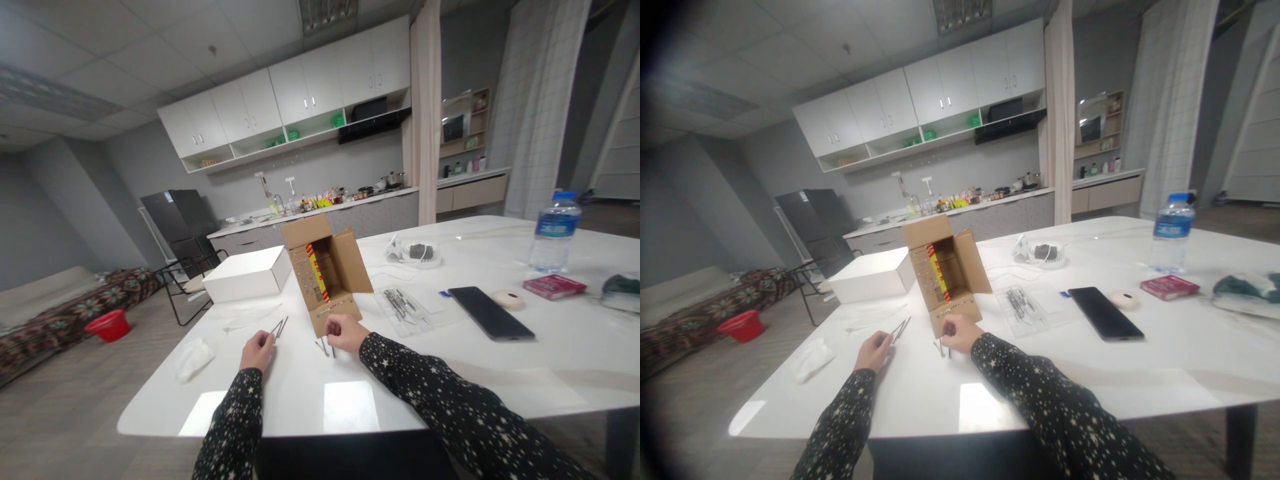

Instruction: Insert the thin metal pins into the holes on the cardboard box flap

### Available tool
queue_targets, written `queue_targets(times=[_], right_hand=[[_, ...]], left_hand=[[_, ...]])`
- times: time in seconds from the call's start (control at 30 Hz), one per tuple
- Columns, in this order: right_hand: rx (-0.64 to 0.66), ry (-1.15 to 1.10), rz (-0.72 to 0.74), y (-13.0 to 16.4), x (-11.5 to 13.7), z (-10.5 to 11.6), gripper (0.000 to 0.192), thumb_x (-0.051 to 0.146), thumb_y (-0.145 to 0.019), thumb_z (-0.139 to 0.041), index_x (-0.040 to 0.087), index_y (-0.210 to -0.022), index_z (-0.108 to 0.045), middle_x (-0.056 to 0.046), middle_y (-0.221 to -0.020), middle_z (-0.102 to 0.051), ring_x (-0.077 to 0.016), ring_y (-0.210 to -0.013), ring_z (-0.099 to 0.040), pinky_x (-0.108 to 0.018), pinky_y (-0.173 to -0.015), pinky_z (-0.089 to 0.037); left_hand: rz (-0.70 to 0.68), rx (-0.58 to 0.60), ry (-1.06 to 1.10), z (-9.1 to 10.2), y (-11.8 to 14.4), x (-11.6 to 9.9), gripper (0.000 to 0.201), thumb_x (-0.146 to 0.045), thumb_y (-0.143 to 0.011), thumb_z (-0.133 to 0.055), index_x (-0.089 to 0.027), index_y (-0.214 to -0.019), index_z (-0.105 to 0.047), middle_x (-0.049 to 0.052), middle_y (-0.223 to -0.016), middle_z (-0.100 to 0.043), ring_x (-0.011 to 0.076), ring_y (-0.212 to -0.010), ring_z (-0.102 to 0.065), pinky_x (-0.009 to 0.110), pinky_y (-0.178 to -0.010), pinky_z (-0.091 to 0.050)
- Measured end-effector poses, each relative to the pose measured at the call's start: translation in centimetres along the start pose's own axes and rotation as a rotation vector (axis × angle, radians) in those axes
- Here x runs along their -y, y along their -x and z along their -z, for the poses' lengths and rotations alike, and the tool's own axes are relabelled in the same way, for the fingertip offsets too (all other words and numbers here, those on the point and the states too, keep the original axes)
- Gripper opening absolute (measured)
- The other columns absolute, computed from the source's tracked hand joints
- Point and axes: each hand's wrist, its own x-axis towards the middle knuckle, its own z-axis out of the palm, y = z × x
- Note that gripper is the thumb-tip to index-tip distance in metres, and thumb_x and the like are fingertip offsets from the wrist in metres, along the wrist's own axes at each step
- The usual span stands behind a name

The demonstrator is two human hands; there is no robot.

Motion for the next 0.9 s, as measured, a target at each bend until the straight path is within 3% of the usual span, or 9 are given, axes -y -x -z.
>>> queue_targets(times=[0.4,0.9], right_hand=[[0.167,0.196,0.02,0.79,0.99,0.11,0.006,0.013,-0.058,-0.06,0.017,-0.061,-0.058,0.004,-0.053,-0.054,-0.009,-0.051,-0.047,-0.019,-0.05,-0.035],[0.174,0.327,0.015,0.7,0.9,0.09,0.003,0.017,-0.06,-0.063,0.018,-0.059,-0.059,0.003,-0.053,-0.055,-0.0095,-0.051,-0.046,-0.02,-0.049,-0.031]], left_hand=[[0.006,-0.004,0.011,0.06,0.16,-0.36,0.029,-0.045,-0.071,-0.045,-0.019,-0.062,-0.055,-0.002,-0.056,-0.055,0.0138,-0.06,-0.05,0.025,-0.063,-0.038],[0.006,-0.013,0.016,0.06,0.17,-0.35,0.03,-0.045,-0.071,-0.045,-0.019,-0.062,-0.055,-0.002,-0.055,-0.055,0.014,-0.059,-0.05,0.025,-0.062,-0.037]])
